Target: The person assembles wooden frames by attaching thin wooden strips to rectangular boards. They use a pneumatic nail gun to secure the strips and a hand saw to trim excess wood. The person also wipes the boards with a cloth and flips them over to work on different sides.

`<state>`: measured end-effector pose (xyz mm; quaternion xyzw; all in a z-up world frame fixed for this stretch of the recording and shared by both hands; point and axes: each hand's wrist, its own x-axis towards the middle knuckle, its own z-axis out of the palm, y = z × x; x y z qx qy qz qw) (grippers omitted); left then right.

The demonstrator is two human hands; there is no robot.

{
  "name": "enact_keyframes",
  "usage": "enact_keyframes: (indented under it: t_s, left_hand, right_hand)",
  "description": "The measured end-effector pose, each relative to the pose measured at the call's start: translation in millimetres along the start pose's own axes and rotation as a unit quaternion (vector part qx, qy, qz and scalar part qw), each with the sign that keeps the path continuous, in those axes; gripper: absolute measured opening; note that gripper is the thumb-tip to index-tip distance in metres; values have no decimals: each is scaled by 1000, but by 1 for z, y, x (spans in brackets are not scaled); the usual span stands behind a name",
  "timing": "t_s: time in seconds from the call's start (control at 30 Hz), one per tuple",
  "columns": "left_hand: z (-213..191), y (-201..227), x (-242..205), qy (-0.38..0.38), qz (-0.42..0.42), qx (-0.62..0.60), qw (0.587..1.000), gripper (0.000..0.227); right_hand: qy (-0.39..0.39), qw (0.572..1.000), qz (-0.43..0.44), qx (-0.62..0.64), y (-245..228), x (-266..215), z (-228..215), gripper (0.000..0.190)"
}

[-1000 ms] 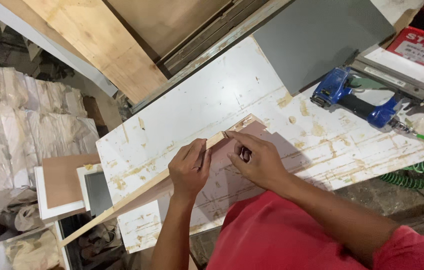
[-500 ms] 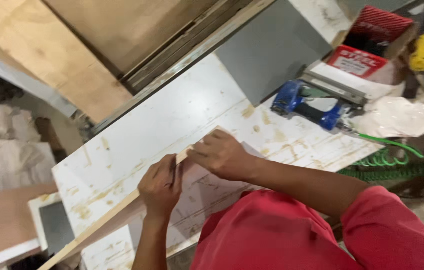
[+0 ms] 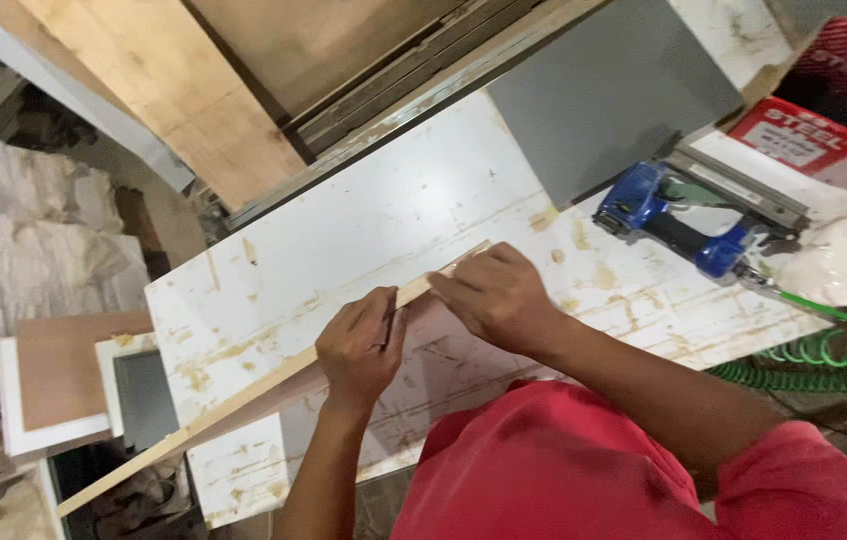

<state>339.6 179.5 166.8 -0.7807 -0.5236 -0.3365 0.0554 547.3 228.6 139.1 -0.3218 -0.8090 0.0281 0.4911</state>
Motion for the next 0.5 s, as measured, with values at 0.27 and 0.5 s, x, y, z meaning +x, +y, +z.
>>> enact_keyframes:
  t_s: [0.27, 0.5]
  left_hand:
    - [2, -6, -10, -3, -9, 4, 1000, 18]
    - [3, -11, -14, 1, -10, 7, 1000, 20]
  right_hand:
    - [-8, 915, 321, 245, -32, -15, -2, 25]
    - [-9, 834, 409, 370, -45, -19, 0, 32]
